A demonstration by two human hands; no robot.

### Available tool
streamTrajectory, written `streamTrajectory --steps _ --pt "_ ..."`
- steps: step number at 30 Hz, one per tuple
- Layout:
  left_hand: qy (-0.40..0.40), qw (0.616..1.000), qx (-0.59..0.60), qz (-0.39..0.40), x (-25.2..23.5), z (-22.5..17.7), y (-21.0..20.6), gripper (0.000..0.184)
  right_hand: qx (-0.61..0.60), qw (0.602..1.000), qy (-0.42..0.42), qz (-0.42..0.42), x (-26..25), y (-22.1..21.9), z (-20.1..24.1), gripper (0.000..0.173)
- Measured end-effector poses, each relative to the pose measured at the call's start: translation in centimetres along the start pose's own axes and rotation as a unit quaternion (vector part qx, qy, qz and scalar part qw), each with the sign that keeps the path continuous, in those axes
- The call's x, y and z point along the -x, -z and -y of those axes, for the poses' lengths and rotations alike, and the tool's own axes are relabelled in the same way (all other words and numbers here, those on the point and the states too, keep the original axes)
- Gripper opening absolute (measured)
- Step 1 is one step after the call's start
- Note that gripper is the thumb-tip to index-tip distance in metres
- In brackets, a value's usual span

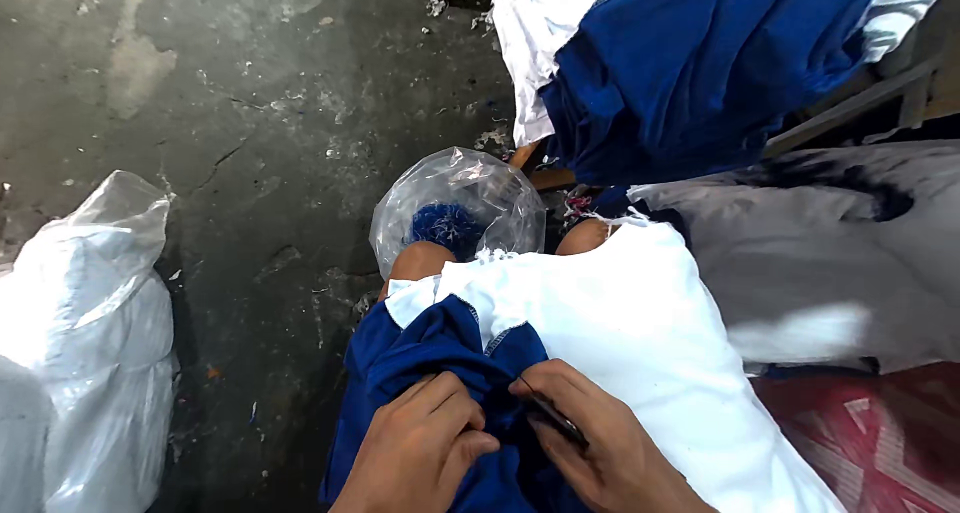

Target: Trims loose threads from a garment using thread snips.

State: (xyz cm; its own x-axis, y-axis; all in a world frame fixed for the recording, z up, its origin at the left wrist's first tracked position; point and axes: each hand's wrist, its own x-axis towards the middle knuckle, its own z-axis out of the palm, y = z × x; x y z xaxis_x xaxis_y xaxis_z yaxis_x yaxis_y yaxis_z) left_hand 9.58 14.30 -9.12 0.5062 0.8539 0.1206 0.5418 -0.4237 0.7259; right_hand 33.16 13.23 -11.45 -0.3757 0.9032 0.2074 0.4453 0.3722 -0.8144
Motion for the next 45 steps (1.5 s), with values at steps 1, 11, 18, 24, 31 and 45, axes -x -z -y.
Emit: streamTrajectory --steps 1,11,18,24,31,45 --pt "-0.003 0.999 -0.033 -0.006 -0.3 -0.4 -0.4 0.028 0.009 1.000 0.006 -0.009 0.0 -0.1 -0.1 0.020" --pt "0.027 1.000 0.002 0.001 0.2 0.0 0.3 0.030 -0.007 1.000 -0.015 -0.008 -0.4 0.9 1.3 0.016" --pt "0.189 0.955 0.208 -0.098 1.3 0.4 0.4 0.021 0.028 0.999 0.029 0.008 0.2 -0.1 -0.4 0.013" --pt "0.222 0.936 0.225 -0.155 1.1 -0.3 0.1 0.014 0.093 0.987 -0.024 0.127 -0.8 0.1 1.2 0.061" --pt "0.240 0.928 0.236 -0.163 0.7 -0.2 0.2 0.012 0.167 0.983 0.016 0.068 -1.5 -1.3 1.1 0.056" --pt "0.295 0.757 0.572 -0.118 -1.6 0.9 2.8 0.017 0.041 0.993 -0.035 0.109 -1.5 -0.1 0.4 0.056"
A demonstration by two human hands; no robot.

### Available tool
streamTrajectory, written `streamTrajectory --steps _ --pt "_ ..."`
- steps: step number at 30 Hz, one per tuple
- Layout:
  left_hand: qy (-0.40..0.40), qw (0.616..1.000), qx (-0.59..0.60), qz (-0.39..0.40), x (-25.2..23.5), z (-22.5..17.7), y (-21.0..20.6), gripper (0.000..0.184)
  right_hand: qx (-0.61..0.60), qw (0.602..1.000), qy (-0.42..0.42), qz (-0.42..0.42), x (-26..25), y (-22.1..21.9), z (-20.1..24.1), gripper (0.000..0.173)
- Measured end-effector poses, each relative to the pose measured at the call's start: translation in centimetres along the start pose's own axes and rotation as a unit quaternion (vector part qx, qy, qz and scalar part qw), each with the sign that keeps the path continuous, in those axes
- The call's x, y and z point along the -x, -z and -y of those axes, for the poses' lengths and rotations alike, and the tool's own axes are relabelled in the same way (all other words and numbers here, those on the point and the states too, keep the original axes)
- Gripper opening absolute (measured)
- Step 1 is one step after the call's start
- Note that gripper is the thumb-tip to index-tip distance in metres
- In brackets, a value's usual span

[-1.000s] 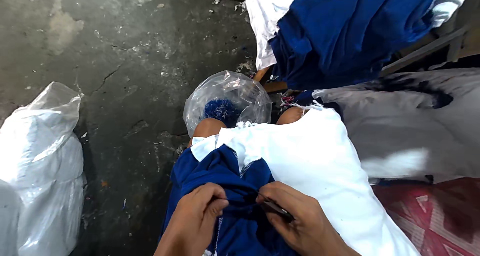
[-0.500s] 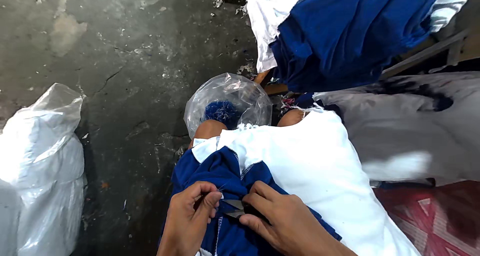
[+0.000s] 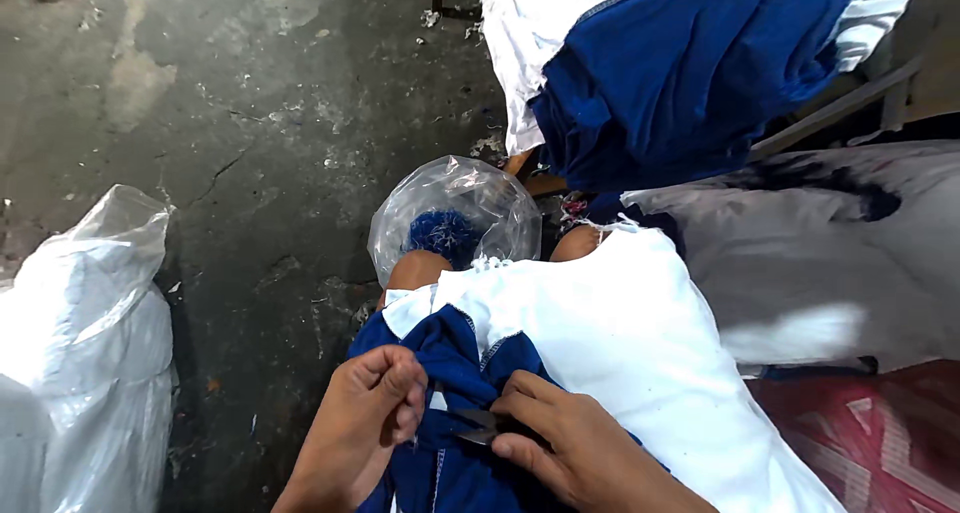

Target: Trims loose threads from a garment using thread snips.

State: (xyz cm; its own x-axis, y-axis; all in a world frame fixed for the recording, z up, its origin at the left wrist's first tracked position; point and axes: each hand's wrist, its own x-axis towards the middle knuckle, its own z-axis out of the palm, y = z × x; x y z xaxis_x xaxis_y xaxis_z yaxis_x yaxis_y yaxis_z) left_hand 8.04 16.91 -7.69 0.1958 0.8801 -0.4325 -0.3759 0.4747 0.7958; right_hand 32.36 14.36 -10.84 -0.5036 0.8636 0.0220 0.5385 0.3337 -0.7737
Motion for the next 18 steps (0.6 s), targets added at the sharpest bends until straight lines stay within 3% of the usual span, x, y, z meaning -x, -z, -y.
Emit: streamTrajectory --steps 4,7,9,11,13,15,17,18 --pt "0.011 0.994 0.092 0.060 -4.2 -2.6 -1.5 0.017 -0.060 0.998 -0.015 0.003 0.1 0.3 -0.5 0.056" --pt "0.002 0.997 0.070 0.036 -9.7 -4.1 -3.5 0.025 -0.062 0.998 -0.026 0.017 -0.1 0.4 -0.4 0.055" --pt "0.005 1.000 0.002 -0.011 -12.9 -4.9 -4.5 0.029 -0.070 0.996 -0.034 0.035 -0.3 0.6 -0.3 0.053" --pt "0.014 0.988 -0.150 -0.011 -14.9 -5.6 -4.5 0.051 -0.083 0.994 -0.040 0.050 -0.3 1.0 -0.1 0.051" --pt "-0.018 0.929 -0.368 -0.022 -15.3 -6.1 -4.1 0.058 -0.097 0.993 -0.044 0.053 -0.4 1.4 -0.1 0.049" --pt "-0.082 0.843 -0.529 -0.047 -13.4 -6.5 -3.1 0.054 -0.105 0.992 -0.044 0.052 -0.4 1.4 -0.4 0.050" --pt "-0.187 0.776 -0.600 -0.056 -9.2 -6.1 -1.8 0.037 -0.118 0.991 -0.042 0.057 -0.5 1.3 -0.7 0.050" --pt "-0.228 0.765 -0.600 -0.043 -6.7 -5.7 -1.1 0.033 -0.128 0.989 -0.042 0.062 -0.6 1.2 -0.9 0.049"
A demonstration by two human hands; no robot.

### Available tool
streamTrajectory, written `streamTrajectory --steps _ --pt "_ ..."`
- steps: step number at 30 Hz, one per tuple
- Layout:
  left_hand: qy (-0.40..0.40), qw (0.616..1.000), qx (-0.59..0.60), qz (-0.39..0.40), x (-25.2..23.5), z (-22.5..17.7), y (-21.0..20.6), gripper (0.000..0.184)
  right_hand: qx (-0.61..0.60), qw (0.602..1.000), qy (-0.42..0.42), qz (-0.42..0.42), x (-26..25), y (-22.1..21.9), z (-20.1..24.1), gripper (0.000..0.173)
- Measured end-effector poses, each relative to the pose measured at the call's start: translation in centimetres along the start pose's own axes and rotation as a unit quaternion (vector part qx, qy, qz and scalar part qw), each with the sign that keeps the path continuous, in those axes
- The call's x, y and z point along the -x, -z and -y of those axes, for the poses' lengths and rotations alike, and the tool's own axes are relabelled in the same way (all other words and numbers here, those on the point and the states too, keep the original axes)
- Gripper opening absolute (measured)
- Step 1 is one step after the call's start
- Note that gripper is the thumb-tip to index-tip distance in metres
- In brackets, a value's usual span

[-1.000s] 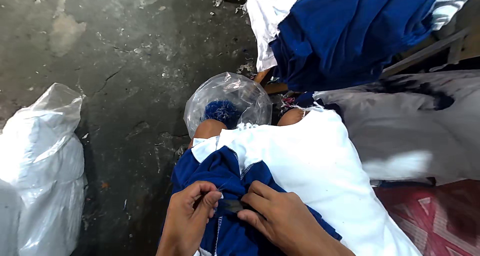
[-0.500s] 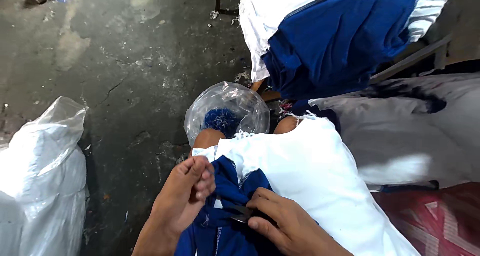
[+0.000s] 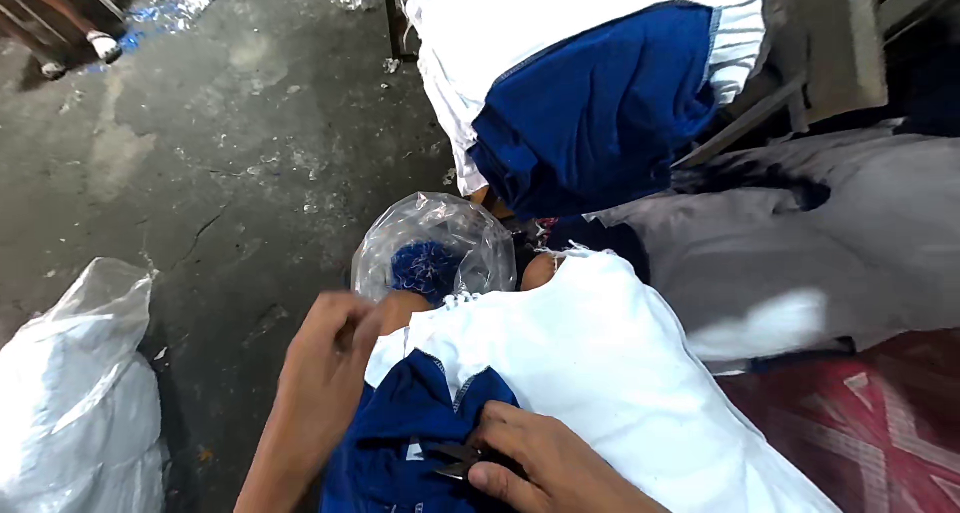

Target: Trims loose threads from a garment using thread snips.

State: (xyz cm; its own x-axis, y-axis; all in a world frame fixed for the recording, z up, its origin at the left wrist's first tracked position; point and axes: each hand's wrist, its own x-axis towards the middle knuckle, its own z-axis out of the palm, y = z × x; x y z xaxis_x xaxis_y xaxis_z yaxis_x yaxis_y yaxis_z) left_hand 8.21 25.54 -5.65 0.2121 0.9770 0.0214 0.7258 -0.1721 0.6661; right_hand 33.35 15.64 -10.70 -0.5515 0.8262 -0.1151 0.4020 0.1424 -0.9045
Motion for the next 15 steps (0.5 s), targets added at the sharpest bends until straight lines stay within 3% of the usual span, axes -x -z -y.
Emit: streamTrajectory --steps 1,3,5,7,9,12,15 --pt "-0.033 0.999 0.033 0.026 2.6 0.0 0.8 0.035 -0.010 1.000 0.001 0.004 -0.1 0.0 -0.1 0.048" --pt "-0.056 0.972 0.140 0.181 7.2 -0.1 2.0 0.041 -0.027 1.000 0.002 0.008 -0.3 0.1 -0.3 0.047" --pt "-0.010 0.946 0.171 0.275 10.6 -0.2 1.6 0.041 -0.034 0.999 0.003 0.003 -0.5 0.1 -0.4 0.048" --pt "0.037 0.966 0.133 0.220 12.8 -0.3 -0.2 0.031 -0.032 0.999 0.003 -0.002 -0.5 -0.1 -0.6 0.049" --pt "0.025 0.985 0.117 0.124 13.4 0.1 -1.3 0.015 -0.031 0.999 0.007 -0.003 -0.6 -0.3 -0.7 0.050" --pt "-0.013 0.990 0.128 0.065 12.0 1.2 -1.1 0.015 -0.031 0.999 0.006 -0.002 -0.5 -0.3 -0.8 0.048" --pt "0.020 0.982 0.187 0.036 8.4 1.6 0.0 0.017 -0.031 0.999 0.006 -0.006 -0.5 -0.2 -0.8 0.048"
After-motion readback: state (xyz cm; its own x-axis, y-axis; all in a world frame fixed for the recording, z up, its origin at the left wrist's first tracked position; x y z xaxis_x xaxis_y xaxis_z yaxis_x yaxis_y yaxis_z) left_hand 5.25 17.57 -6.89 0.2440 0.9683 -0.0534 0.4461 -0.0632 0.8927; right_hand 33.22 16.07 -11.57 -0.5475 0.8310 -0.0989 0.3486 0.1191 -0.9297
